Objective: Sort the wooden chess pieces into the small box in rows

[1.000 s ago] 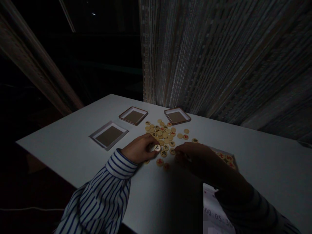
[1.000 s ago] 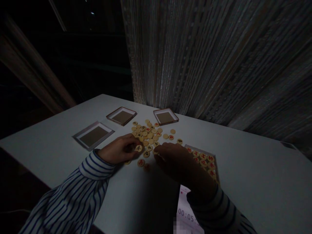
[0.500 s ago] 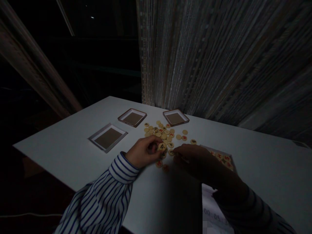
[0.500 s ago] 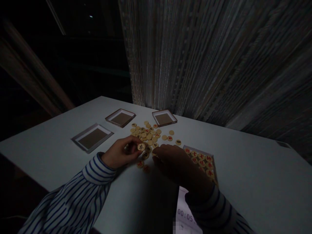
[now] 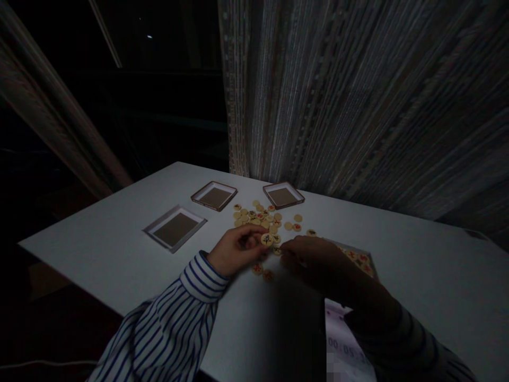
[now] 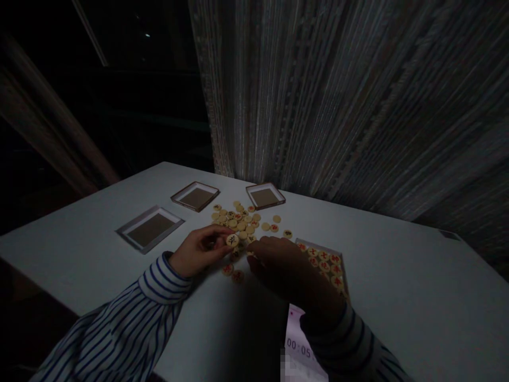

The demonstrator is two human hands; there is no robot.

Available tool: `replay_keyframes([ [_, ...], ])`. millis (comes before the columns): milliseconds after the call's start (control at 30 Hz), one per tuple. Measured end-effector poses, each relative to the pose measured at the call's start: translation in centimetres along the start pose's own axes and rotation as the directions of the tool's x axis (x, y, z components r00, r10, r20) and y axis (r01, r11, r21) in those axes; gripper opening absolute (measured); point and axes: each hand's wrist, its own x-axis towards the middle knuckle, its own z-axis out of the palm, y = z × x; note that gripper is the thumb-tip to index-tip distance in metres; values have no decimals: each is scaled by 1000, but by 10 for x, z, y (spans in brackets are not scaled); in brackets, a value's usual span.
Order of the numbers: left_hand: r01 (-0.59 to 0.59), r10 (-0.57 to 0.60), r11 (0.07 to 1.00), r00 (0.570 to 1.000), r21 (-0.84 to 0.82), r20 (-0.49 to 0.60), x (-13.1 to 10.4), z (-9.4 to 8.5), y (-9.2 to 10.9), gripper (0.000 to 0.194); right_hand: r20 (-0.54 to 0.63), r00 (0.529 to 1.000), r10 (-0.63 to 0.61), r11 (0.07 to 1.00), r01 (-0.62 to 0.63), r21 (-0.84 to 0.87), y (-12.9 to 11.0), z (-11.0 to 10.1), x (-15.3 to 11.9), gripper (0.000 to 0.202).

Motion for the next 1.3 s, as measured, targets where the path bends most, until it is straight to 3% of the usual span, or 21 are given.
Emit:
replay_keyframes([
  [533,-51,45,990,998,-129,-52,3,3,-5,34,-18,994,104,994,-104,-45,-4,-14,-11,19],
  [700,-40,36,996,997,-75,-62,2,3,-6,35,-133,982,135,984,-149,-100,7,-9,-35,20],
  [867,-18,17,1000,998,-16,-60,1,4,-2,34,-252,954,163,986,-148,78,10,-1,-59,21],
  [967,-20,19,1000,998,-4,-58,1,5,0,34,-327,926,190,982,-183,54,10,4,-64,21],
  [1133,-34,31,999,997,-42,-72,1,10,3,33,-336,926,171,978,-200,-53,14,6,-68,24],
  [1300,23,-21,990,1000,-136,12,1,25,13,35,-367,921,127,978,-178,-110,18,4,-75,26],
])
